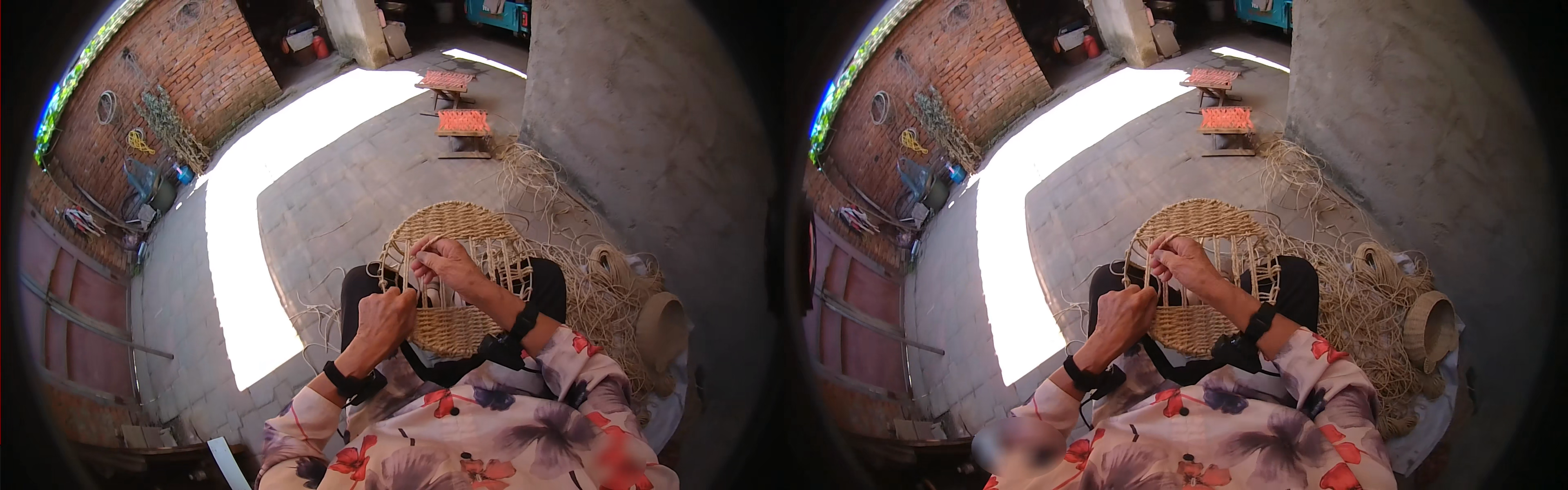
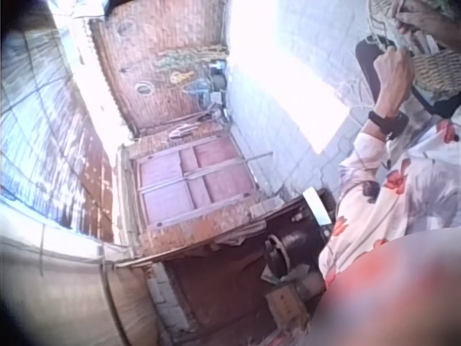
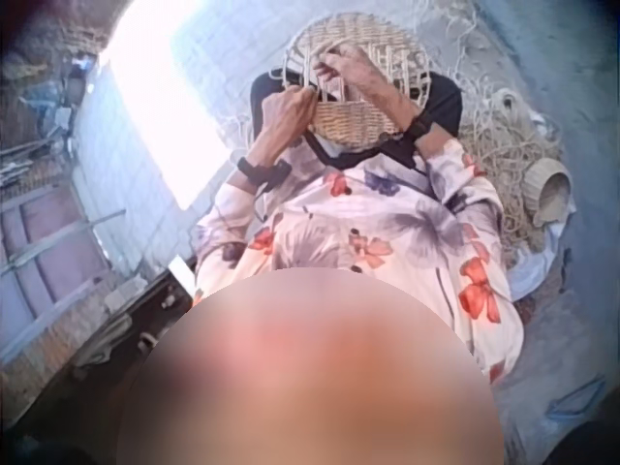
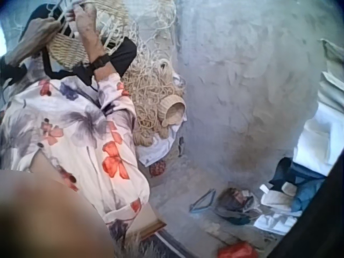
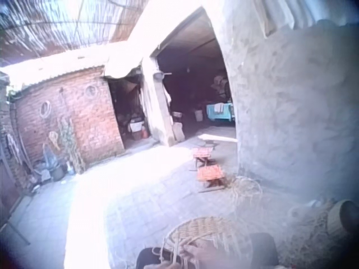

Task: Weaving the base of a straw or cane basket.

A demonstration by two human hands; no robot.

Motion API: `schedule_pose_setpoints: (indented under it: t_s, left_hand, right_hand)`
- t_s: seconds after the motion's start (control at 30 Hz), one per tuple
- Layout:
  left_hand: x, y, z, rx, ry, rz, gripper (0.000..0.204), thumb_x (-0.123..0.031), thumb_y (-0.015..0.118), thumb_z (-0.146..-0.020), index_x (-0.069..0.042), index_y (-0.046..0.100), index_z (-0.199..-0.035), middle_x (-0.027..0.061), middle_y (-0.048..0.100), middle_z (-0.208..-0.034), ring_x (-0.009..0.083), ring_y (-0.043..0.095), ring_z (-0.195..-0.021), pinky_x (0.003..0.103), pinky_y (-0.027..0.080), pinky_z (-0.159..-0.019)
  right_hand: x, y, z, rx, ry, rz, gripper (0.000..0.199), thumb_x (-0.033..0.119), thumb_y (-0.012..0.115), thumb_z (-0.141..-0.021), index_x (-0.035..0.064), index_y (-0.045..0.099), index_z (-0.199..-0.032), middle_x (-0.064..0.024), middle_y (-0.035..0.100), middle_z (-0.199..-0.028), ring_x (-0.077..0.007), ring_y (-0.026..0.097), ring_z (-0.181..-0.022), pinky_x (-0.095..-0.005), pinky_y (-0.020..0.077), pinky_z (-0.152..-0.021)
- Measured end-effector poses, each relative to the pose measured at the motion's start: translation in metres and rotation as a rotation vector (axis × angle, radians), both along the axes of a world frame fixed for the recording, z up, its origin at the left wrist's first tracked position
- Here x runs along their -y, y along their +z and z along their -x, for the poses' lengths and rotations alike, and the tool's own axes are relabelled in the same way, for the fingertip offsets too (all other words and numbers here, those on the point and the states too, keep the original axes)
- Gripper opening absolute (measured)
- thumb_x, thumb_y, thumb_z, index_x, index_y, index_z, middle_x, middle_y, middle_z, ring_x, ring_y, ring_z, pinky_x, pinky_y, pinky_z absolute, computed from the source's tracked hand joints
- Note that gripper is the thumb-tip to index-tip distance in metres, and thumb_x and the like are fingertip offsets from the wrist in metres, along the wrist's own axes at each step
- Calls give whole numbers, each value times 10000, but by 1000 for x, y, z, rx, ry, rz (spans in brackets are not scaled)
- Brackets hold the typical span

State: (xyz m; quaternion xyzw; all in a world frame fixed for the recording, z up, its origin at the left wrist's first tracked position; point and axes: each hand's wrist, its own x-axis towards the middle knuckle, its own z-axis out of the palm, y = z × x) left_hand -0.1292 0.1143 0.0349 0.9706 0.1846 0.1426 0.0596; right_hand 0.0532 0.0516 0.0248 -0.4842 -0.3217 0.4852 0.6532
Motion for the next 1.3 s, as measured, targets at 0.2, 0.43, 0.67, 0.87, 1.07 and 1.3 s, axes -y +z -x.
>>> schedule_pose_setpoints:
  t_s: [0.2,0.43,0.67,0.87,1.07,1.3]
  left_hand:
    - [-2,-1,-4,-124,-16,67,145,-191,606,-868,-74,639,-789,133,614,-710,366,632,-638,484,487,-567]
    - [-2,5,7,-104,-113,164,213,-278,635,-884,-71,658,-842,129,627,-793,341,648,-727,450,497,-626]
    - [10,16,4,-12,-49,45,178,-269,680,-852,-92,667,-863,117,596,-782,318,642,-737,440,509,-639]
    - [19,1,-30,60,-237,123,97,-184,683,-850,-91,655,-854,95,577,-768,309,640,-742,435,510,-598]
    - [23,-13,-40,128,-183,171,102,-159,654,-864,-70,625,-824,112,575,-765,334,636,-720,459,506,-594]
    - [23,-20,-43,101,-151,137,100,-151,655,-851,-53,657,-832,135,572,-752,356,622,-698,467,496,-609]
  right_hand:
    - [-12,-22,6,1327,21,191,186,172,601,-881,45,694,-979,-185,667,-739,-348,684,-755,-454,512,-686]
    - [30,-25,19,132,-35,250,285,167,602,-912,-1,580,-1141,-79,634,-743,-195,630,-617,-313,479,-515]
    - [117,-21,-7,-144,103,288,251,227,545,-1009,13,592,-1133,-14,608,-775,-72,566,-580,-213,432,-477]
    - [133,-21,-38,89,-215,277,235,283,516,-1044,66,607,-1048,27,607,-801,-30,556,-652,-198,449,-571]
    - [73,-6,-52,91,-165,33,161,198,529,-1030,63,616,-1039,22,624,-855,-56,578,-724,-220,487,-660]
    - [24,-14,-35,816,62,238,163,99,581,-890,7,658,-1001,-145,676,-804,-261,679,-763,-389,551,-688]
